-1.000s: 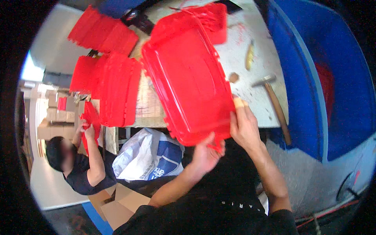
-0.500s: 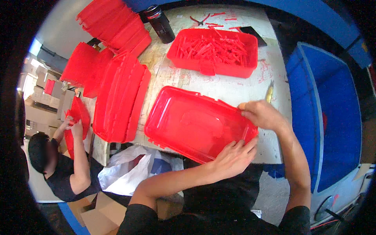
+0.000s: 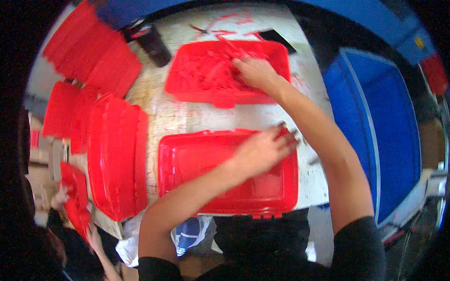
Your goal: The person repeatedly picks up red plastic bins and uses a hammer to tap and break off excess plastic flash along the rims. The person flips each bin to access different edges and places the finished bins into a blue bin. A coworker performs a similar task across the table.
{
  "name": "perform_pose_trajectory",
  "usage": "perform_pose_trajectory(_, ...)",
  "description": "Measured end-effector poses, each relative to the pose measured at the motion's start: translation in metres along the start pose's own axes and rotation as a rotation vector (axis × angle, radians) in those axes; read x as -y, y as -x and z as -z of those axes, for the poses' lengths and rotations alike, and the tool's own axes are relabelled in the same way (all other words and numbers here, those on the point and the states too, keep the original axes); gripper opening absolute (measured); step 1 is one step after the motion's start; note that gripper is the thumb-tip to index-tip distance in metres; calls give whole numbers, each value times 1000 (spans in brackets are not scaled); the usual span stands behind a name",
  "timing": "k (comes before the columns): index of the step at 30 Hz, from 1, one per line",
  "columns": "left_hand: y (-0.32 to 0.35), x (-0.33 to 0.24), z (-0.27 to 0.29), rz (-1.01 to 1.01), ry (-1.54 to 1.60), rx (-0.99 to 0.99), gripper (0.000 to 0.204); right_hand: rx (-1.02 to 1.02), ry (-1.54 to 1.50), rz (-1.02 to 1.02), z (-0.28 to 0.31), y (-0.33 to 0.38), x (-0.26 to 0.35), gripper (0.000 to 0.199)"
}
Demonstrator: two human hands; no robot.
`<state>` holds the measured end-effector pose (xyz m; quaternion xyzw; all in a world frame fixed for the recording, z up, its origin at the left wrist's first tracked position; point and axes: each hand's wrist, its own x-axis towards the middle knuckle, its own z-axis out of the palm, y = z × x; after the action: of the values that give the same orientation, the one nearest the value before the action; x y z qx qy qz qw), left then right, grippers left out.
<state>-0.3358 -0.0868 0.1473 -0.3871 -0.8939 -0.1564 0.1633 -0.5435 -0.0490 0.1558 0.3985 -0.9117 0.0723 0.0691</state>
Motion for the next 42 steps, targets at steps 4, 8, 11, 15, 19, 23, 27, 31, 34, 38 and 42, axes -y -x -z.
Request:
perform_pose_trajectory(4, 8, 26, 8, 58, 22, 100, 51, 14, -30, -16, 0, -9, -23, 27)
perform_pose_trajectory(8, 7, 41, 28, 219, 151, 74, 60, 83, -79, -44, 11, 5, -32, 36)
perform_pose_trajectory(11, 7, 42, 30, 289, -15, 230, 63, -35, -175, 27, 7, 17, -17, 48)
perform_pose_trajectory(15, 20, 35, 31, 371, -133, 230, 66, 113, -188, 6, 6, 14, -4, 32)
perform_pose_trajectory(19, 38, 29, 37, 429, -100, 108, 59, -17, -247, -54, 1, 21, -16, 29)
perform_pose_trajectory(23, 40, 23, 35, 301, -24, -99, 56, -81, -278, -138, -3, 37, -21, 32)
perform_pose_trajectory(27, 38, 22, 37, 602, 29, 11, 49, -184, -200, -157, 36, 46, -17, 32)
perform_pose_trajectory(31, 39, 34, 54, 711, -62, 431, 26, -50, -254, -309, 83, 120, -46, 19)
perform_pose_trajectory(34, 37, 39, 59, 723, 41, 580, 30, 220, -66, -553, 72, 195, -57, 30)
perform_pose_trajectory(38, 24, 36, 41, 688, 372, 269, 49, 196, -42, -701, 24, 216, -33, 37)
perform_pose_trajectory(42, 20, 23, 27, 378, 501, 109, 53, 80, -107, -720, 38, 221, -4, 19)
